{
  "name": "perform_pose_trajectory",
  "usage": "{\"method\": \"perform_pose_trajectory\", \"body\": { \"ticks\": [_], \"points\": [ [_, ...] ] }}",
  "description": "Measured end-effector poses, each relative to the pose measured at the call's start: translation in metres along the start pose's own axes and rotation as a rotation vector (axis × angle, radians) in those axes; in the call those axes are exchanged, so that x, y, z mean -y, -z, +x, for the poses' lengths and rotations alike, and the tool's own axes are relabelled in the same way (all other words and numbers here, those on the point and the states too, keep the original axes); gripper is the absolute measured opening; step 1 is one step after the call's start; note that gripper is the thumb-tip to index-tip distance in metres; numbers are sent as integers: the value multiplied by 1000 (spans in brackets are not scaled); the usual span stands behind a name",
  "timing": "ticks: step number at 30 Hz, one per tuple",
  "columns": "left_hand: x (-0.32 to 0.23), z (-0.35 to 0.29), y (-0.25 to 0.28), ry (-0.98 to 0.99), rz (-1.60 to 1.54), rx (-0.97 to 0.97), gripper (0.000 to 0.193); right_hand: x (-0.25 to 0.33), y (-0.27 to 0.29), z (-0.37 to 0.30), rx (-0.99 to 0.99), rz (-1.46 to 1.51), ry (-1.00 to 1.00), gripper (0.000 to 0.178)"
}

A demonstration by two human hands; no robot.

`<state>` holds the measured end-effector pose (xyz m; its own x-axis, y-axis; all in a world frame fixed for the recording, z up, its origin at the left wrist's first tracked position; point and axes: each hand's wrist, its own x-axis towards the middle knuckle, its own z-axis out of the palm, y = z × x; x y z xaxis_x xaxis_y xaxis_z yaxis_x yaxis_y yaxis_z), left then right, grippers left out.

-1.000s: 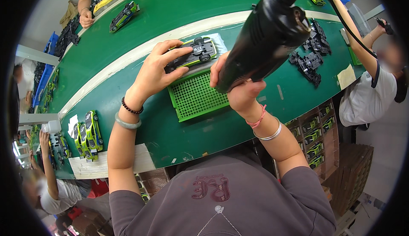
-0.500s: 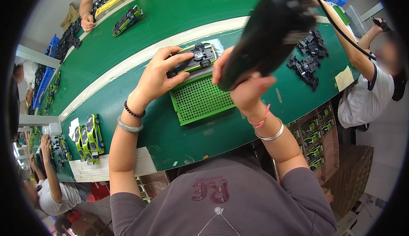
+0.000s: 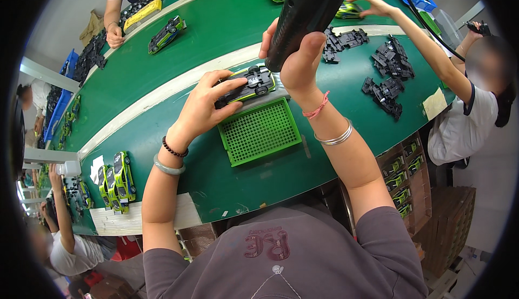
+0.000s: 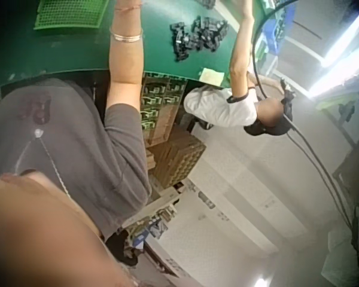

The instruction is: The person assembles toy cars on a conveyor line by fastening screws with an electric screwdriver and places the finished cars into a packaging tray by hand.

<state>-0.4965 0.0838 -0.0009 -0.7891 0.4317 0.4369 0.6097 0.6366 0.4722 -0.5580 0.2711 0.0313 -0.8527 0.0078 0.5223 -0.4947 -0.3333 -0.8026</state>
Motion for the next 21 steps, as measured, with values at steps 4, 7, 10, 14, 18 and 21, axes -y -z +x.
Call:
{"method": "perform_pose_trajectory", "body": {
  "ticks": [4,7,10,14,18,21],
  "points": [
    [0,0,1,2,-8,-1,40,-11,2,-2,64,-56,-19,95],
    [0,2,0,-20,3,-6,39,-18,3,-1,133,-89,-48,92],
    [1,1,-1,-16,3,-5,39,-22,-3,2,90,8,29,79],
    [1,0,-1,-14,11,0,40,-17,-8,6,86,-27,-10,79],
    [1,0,-1,-11,1,2,40,-20,-6,4,105,-20,7,78],
    [1,0,-2,-16,0,4,40,-17,-7,4,122,-69,44,77]
  ]
}}
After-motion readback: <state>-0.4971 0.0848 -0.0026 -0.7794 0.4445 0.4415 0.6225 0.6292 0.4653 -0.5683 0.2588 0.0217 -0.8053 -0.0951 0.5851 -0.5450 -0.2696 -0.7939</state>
